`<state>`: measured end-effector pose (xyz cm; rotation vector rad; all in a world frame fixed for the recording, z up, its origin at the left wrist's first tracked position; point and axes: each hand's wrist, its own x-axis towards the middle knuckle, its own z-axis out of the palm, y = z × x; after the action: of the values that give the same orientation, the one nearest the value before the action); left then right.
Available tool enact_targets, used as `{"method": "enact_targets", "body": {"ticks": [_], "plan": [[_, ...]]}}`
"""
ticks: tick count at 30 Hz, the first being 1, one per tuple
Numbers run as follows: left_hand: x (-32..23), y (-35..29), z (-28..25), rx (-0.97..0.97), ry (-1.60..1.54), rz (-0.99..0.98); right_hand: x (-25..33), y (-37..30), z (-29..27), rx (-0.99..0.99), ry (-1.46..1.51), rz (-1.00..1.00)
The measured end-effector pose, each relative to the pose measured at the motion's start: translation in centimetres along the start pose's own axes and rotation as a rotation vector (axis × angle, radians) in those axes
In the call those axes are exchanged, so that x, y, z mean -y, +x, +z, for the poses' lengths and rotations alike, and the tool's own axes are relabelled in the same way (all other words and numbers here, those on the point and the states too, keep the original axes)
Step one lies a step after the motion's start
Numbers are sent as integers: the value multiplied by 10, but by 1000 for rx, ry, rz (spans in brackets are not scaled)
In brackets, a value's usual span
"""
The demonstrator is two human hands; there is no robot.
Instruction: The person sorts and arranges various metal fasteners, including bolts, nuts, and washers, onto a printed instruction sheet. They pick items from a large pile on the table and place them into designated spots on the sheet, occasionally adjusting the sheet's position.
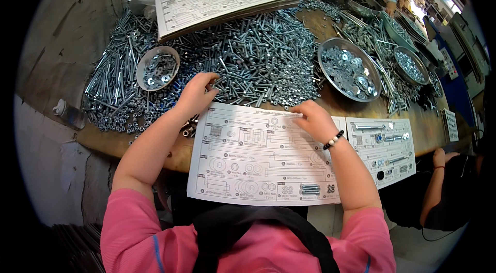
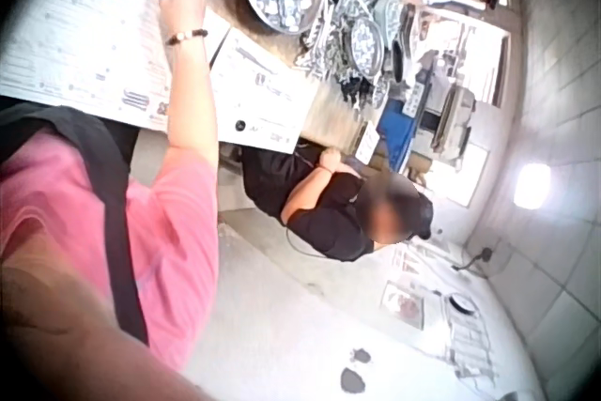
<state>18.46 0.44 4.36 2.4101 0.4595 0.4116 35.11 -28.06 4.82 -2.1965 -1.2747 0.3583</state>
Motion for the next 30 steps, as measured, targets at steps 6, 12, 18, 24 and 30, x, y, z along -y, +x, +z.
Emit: {"method": "enact_targets", "body": {"ticks": [6, 12, 18, 24, 30], "plan": [[19, 25, -4, -42, 118, 41, 2, 61, 33, -51, -264, -128], [31, 51, 19, -170, 462, 356, 46, 114, 68, -71, -268, -103], [38, 59, 12, -135, 794, 449, 75, 152, 82, -28, -305, 17], [56, 49, 10, -244, 718, 557, 82, 160, 91, -12, -463, -57], [54, 41, -4, -219, 298, 82, 54, 148, 87, -19, -457, -176]]}}
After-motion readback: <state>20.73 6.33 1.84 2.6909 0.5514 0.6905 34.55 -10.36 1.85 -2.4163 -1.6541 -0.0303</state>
